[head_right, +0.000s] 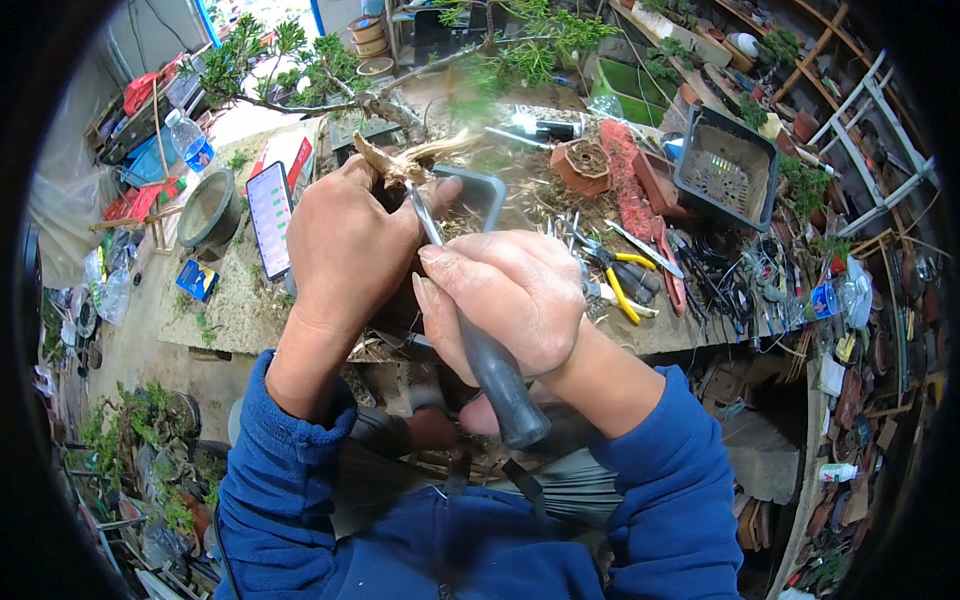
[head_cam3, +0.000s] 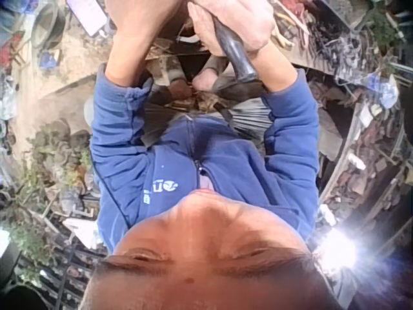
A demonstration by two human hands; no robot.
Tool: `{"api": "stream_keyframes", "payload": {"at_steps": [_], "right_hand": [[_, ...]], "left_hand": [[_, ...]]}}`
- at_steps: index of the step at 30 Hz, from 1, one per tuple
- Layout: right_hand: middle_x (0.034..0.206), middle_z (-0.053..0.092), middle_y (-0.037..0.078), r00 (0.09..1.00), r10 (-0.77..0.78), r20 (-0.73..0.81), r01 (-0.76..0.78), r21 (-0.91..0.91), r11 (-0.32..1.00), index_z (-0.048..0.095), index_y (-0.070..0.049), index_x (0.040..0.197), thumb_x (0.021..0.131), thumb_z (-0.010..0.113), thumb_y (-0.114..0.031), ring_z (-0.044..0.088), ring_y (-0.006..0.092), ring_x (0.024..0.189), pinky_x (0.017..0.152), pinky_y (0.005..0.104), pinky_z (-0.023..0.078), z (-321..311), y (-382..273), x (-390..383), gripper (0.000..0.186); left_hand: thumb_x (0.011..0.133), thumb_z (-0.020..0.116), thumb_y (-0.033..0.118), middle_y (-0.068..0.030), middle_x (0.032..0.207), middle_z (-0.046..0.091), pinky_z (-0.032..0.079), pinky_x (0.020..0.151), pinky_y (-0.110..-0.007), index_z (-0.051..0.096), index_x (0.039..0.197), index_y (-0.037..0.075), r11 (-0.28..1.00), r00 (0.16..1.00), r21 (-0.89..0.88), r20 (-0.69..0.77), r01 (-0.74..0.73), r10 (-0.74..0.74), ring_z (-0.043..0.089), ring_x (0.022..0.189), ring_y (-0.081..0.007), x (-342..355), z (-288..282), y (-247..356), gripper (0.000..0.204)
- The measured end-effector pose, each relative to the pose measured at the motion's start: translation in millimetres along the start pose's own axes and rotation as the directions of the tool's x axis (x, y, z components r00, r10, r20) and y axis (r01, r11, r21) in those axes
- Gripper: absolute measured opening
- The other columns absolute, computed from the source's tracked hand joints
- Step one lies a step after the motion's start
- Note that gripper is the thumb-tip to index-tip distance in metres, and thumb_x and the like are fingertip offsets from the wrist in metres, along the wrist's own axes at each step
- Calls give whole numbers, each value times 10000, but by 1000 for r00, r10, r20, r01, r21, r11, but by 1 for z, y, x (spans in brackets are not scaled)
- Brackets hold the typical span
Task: The person trims the exposed roots of a potted bonsai tree using a root hook and pruning shears. They rotate the pot to access different sides, scrape away soil, and cut individual roots near the trunk.
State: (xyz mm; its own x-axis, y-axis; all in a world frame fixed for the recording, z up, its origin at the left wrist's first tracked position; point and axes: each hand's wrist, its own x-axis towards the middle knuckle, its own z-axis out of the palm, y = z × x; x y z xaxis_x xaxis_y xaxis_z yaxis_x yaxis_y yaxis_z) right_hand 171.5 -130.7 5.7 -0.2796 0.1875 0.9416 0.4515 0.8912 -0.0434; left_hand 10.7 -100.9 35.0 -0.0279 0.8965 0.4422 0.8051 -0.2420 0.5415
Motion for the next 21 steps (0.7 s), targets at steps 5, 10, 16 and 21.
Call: {"api": "stream_keyframes", "payload": {"at_steps": [5, 10, 16, 21], "right_hand": [[827, 714, 141, 998, -39, 46, 39, 7, 999, 734, 15, 983, 703, 781, -5, 698, 281, 633, 561, 345, 566, -5, 11, -8, 285], [933, 749, 152, 996, -10, 86, 3, 79, 997, 719, -21, 1083, 754, 793, -7, 736, 302, 754, 658, 374, 595, -11, 17, -11, 337], [908, 735, 171, 992, -92, 87, 87, 59, 994, 733, -6, 1070, 709, 840, -33, 732, 302, 714, 620, 361, 599, -8, 28, -12, 378], [977, 760, 187, 990, 75, 115, -95, 173, 980, 717, -3, 1127, 794, 797, -58, 765, 318, 800, 710, 367, 618, -15, 26, -17, 347]], "left_hand": [[820, 809, 485, -175, 799, 735, 571, 673, -475, 762, 899, 65, 1000, 1000, 14, 25, 16, -16, 728, 770, -379, 2, -1, 0, 430], [819, 808, 493, -167, 813, 740, 570, 684, -473, 768, 910, 72, 1000, 999, 13, 25, 26, -26, 729, 791, -379, 2, 0, 1, 432], [817, 812, 488, -168, 807, 737, 564, 682, -474, 770, 903, 76, 996, 997, -46, 35, 70, -68, 724, 791, -382, 4, -1, 0, 423], [811, 818, 488, -182, 779, 721, 560, 677, -464, 749, 887, 44, 1000, 1000, 1, 2, 31, -31, 717, 777, -387, -1, 3, -5, 455]]}}
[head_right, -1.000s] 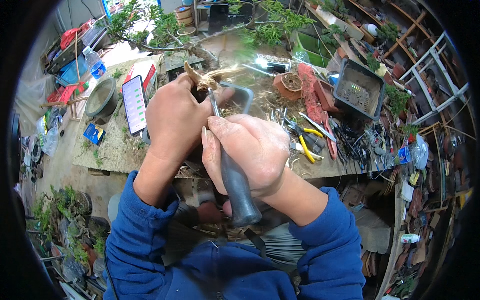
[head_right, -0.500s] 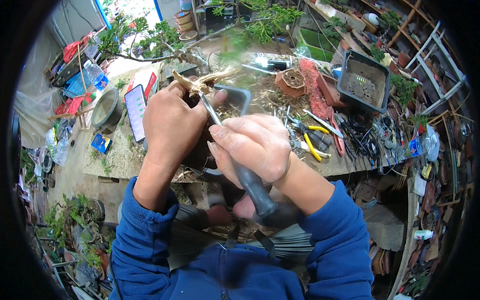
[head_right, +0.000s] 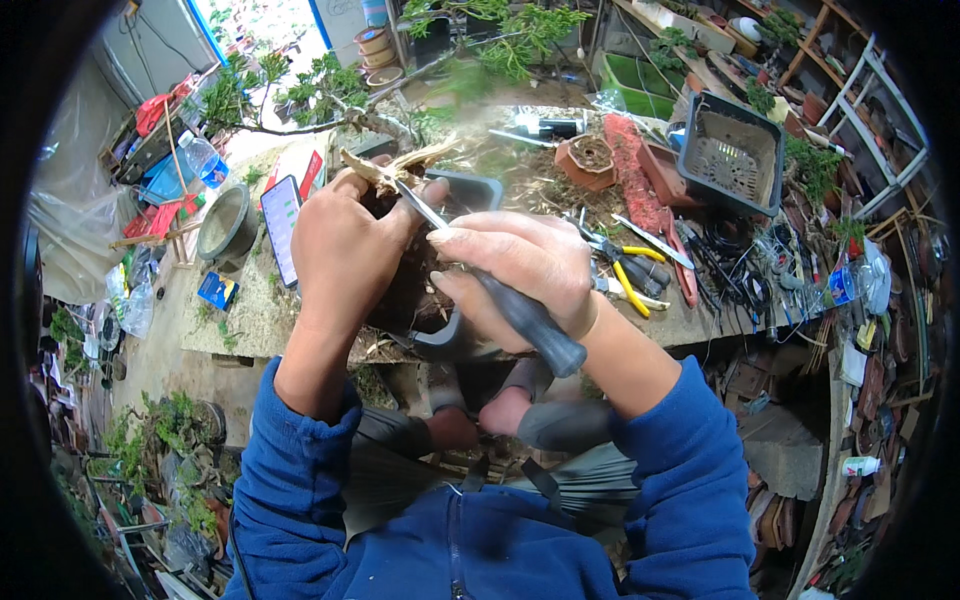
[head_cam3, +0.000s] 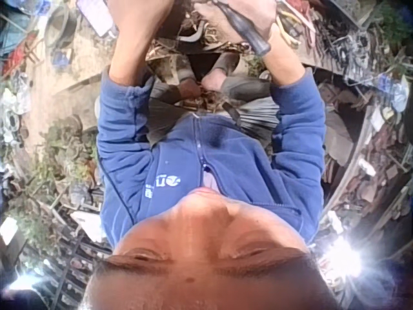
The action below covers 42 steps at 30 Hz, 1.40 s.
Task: The person trims the exposed roots of a potted bonsai tree using a root hook and pruning shears. They rotate the pot to access different sides, scrape away soil, and cut individual roots near the trunk.
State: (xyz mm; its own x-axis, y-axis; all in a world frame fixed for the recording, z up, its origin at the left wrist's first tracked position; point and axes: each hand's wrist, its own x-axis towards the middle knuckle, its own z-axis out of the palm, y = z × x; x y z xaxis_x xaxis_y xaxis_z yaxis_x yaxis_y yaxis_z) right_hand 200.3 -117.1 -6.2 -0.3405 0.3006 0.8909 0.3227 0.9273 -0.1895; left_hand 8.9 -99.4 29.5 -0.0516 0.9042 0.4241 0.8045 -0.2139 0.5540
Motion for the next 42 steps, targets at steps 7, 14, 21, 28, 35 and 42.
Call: {"api": "stream_keyframes", "payload": {"at_steps": [7, 14, 21, 28, 35, 42], "right_hand": [[991, 753, 224, 931, 361, -52, -315, 385, 867, 673, 58, 1175, 958, 717, -129, 777, 283, 856, 763, 366, 625, 5, -8, -6, 290], [1000, 727, 261, 696, 702, -154, -395, 734, 553, 598, 64, 1253, 1054, 602, -195, 758, 323, 811, 779, 403, 623, 44, -47, -10, 328], [986, 718, 287, 530, 843, -89, -164, 965, 205, 588, 59, 1276, 1088, 507, -299, 742, 377, 759, 723, 461, 631, 63, -43, -17, 412], [1011, 707, 291, 742, 671, -10, -328, 866, 376, 592, 84, 1245, 1043, 564, -208, 745, 363, 815, 742, 456, 634, 51, -46, -19, 356], [956, 727, 188, 918, 371, -141, -396, -258, 881, 628, 17, 1141, 954, 670, -54, 745, 277, 817, 745, 394, 600, -26, -45, -81, 205], [808, 656, 128, 847, 512, 141, -269, -718, 642, 633, -83, 940, 818, 700, -155, 684, 340, 752, 656, 443, 550, -23, 38, -102, 156]], "left_hand": [[867, 813, 309, -87, 802, 749, 528, 666, -335, 765, 978, 7, 754, 946, -650, 294, 95, 134, 679, 705, -157, 14, -21, -18, 325], [988, 751, 275, -138, 1056, 784, 525, 838, -287, 765, 1041, -68, 834, 946, -531, 322, 150, 34, 661, 963, -105, 20, -26, -19, 347], [1040, 680, 307, -168, 1202, 753, 511, 943, -293, 704, 1227, -82, 853, 883, -516, 433, 80, 179, 637, 1073, -125, 24, -41, -28, 432], [1052, 655, 315, -36, 1059, 719, 513, 861, -255, 695, 1242, -44, 566, 860, -764, 478, 309, 176, 621, 965, -68, 25, -51, -39, 408], [772, 937, 289, -108, 899, 783, 570, 758, -292, 754, 988, -16, 916, 950, -293, -230, -274, 210, 743, 801, -157, -6, -12, -20, 416], [812, 904, 255, -107, 831, 755, 554, 691, -304, 747, 954, -3, 949, 917, -165, -346, -268, 199, 708, 704, -176, -3, -1, -16, 333]]}}
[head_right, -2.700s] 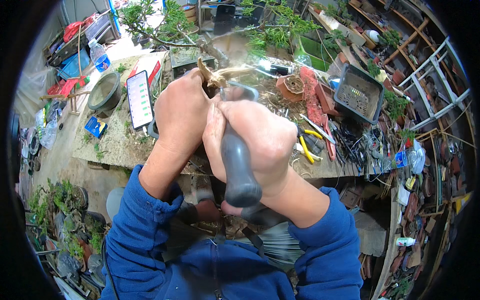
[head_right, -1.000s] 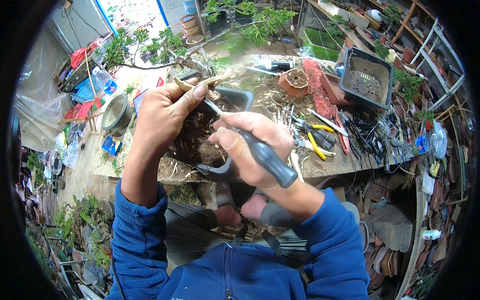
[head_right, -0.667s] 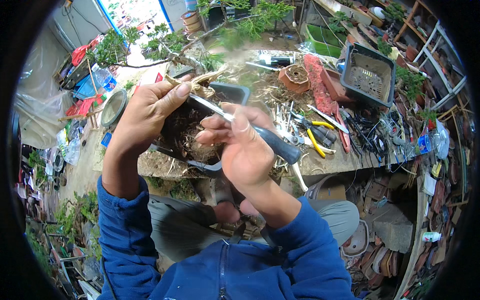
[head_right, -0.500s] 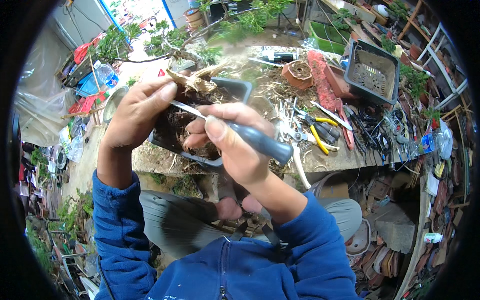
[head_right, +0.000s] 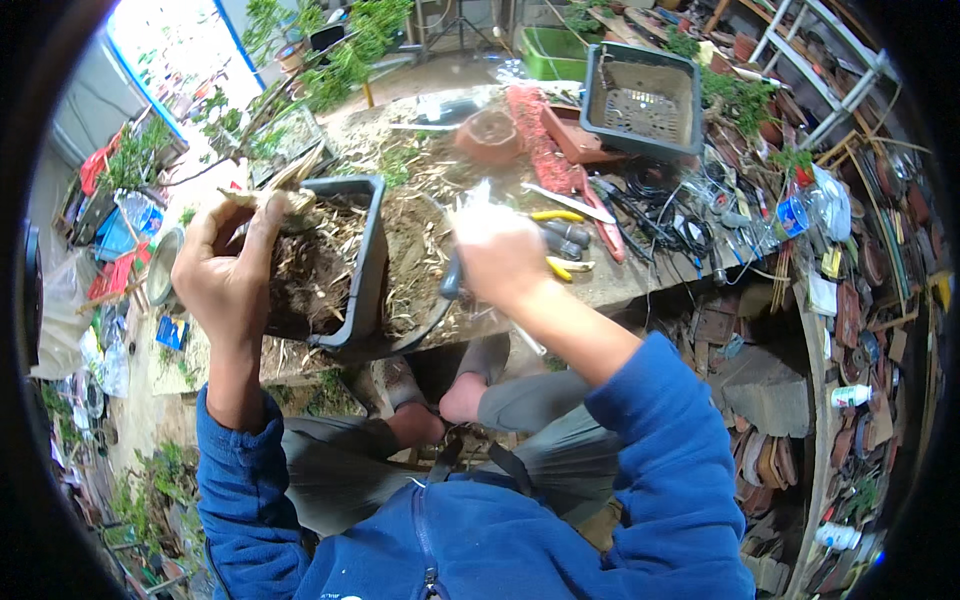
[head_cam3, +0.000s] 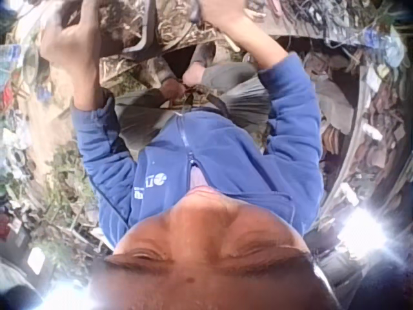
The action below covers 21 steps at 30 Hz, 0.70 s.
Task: The person trims the exposed roots of a potted bonsai tree using a root hook and pruning shears. They rotate the pot to access different sides, scrape away soil, and cut individual roots near the trunk.
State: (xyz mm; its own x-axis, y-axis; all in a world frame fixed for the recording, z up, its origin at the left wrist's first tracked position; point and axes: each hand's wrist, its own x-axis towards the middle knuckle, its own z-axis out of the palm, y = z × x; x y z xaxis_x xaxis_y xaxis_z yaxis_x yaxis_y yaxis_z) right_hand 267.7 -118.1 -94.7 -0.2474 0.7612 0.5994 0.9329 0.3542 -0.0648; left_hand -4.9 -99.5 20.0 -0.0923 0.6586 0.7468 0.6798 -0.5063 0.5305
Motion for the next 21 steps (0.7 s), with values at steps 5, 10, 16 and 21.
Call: {"api": "stream_keyframes", "payload": {"at_steps": [5, 10, 16, 21], "right_hand": [[839, 678, 123, 992, -41, 116, 45, -31, 998, 659, -89, 954, 808, 648, -117, 701, 307, 792, 671, 427, 565, 31, -23, 22, 149], [978, 727, 131, 986, 117, 115, -122, 34, 992, 705, -67, 1168, 836, 659, -137, 707, 340, 912, 792, 451, 571, -4, 12, 8, 343], [1101, 721, 141, 912, 235, 338, -231, -52, 972, 759, -51, 1044, 857, 755, -360, 644, 353, 1082, 947, 461, 523, -28, 70, -16, 361], [1015, 722, 166, 944, 271, 189, -285, 52, 957, 747, -20, 1010, 883, 735, -270, 689, 360, 942, 862, 451, 544, -18, 72, 1, 281]], "left_hand": [[795, 909, 211, -107, 890, 711, 552, 691, -366, 700, 894, 56, 926, 950, 262, -78, -273, 303, 690, 772, -294, -3, 0, 4, 278], [862, 804, 109, -124, 867, 689, 548, 619, -383, 668, 884, 64, 824, 887, 350, 49, -446, 459, 678, 707, -299, -3, -4, 2, 144], [890, 740, 32, -160, 901, 677, 541, 600, -427, 652, 985, 46, 854, 904, 299, 153, -427, 399, 673, 714, -362, -7, -13, 1, 131], [932, 682, 33, -167, 890, 593, 500, 652, -476, 587, 993, 28, 932, 935, 75, 35, -356, 354, 612, 743, -399, -9, -3, -7, 113]]}}
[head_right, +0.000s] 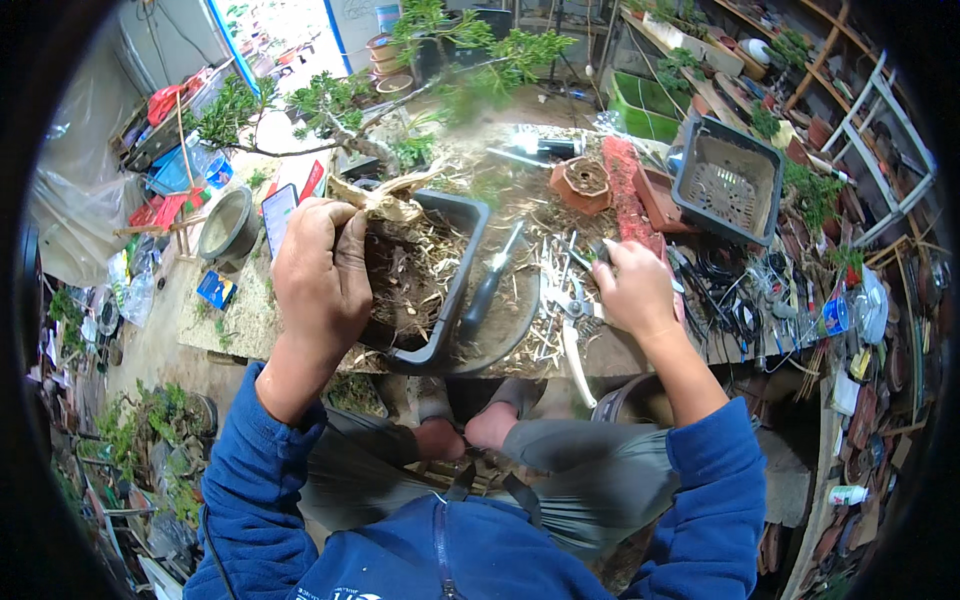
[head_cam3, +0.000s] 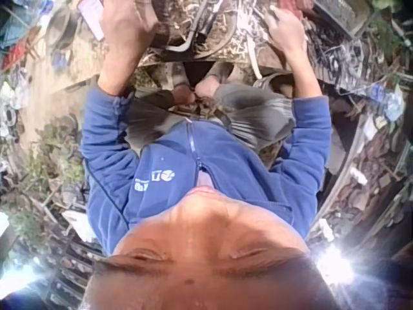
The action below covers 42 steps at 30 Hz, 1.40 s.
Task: The person trims the exposed roots of a potted bonsai tree using a root hook and pruning shears. They rotate the pot to access different sides, scrape away soil, and cut individual roots near the trunk.
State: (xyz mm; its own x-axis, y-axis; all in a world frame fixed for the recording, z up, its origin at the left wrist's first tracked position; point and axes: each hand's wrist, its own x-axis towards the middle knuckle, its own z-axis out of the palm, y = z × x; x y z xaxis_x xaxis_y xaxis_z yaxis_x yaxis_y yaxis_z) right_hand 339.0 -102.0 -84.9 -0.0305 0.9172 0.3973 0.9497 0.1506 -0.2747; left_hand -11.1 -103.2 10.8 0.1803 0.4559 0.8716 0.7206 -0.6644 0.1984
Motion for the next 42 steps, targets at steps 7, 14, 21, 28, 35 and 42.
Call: {"api": "stream_keyframes", "payload": {"at_steps": [7, 14, 21, 28, 35, 42], "right_hand": [[1077, 690, 142, 829, 89, 551, -486, 791, -371, 579, 46, 1290, 1050, 513, -219, 705, 300, 1025, 943, 572, 596, -59, -35, 46, 364], [1144, 683, 193, 714, -366, 597, -661, 747, -71, 518, 74, 1398, 878, 687, -6, 717, 265, 986, 839, 370, 593, -88, -120, 20, 553], [1099, 724, 139, 650, -364, 668, -696, 715, 69, 599, 33, 1326, 1000, 663, -139, 717, 216, 990, 852, 353, 593, -105, -156, 39, 374], [1013, 713, 52, 735, -366, 571, -415, 806, 423, 652, 28, 1314, 980, 693, -127, 690, 139, 943, 814, 306, 566, -113, -163, 53, 371], [770, 703, 67, 836, -155, 526, -384, 763, 519, 711, 46, 1114, 851, 838, -84, 686, 136, 667, 612, 259, 553, -120, -154, 44, 319], [813, 686, 49, 943, -77, 324, -153, 628, 763, 713, 80, 1065, 869, 731, -174, 634, 101, 706, 668, 256, 501, -133, -160, 26, 321]], "left_hand": [[957, 649, 31, -173, 874, 592, 487, 664, -454, 595, 965, 11, 979, 984, -111, -34, 169, -173, 600, 757, -394, -6, 3, -5, 58], [968, 663, 19, -31, 856, 679, 448, 690, -248, 668, 917, -11, 551, 824, -701, 94, 453, -559, 568, 768, -81, -15, -21, -15, 60], [867, 783, 88, -158, 1263, 719, 478, 1068, -342, 682, 1270, -19, 747, 851, -410, 213, 524, -481, 665, 1210, -222, -13, -36, -59, 429], [1001, 678, 369, -281, 1242, 702, 502, 1044, -398, 662, 1279, -88, 728, 775, -301, 397, 616, -492, 681, 1190, -375, -23, -27, -32, 535], [866, 775, 226, -330, 1495, 479, 341, 1202, -485, 470, 1433, -136, 796, 830, -330, 434, 508, -350, 441, 1430, -471, -52, -51, 27, 739], [889, 797, 182, -218, 1335, 689, 462, 1110, -387, 696, 1273, -64, 630, 809, -508, 367, 587, -458, 649, 1259, -285, -34, -43, 3, 467]]}}
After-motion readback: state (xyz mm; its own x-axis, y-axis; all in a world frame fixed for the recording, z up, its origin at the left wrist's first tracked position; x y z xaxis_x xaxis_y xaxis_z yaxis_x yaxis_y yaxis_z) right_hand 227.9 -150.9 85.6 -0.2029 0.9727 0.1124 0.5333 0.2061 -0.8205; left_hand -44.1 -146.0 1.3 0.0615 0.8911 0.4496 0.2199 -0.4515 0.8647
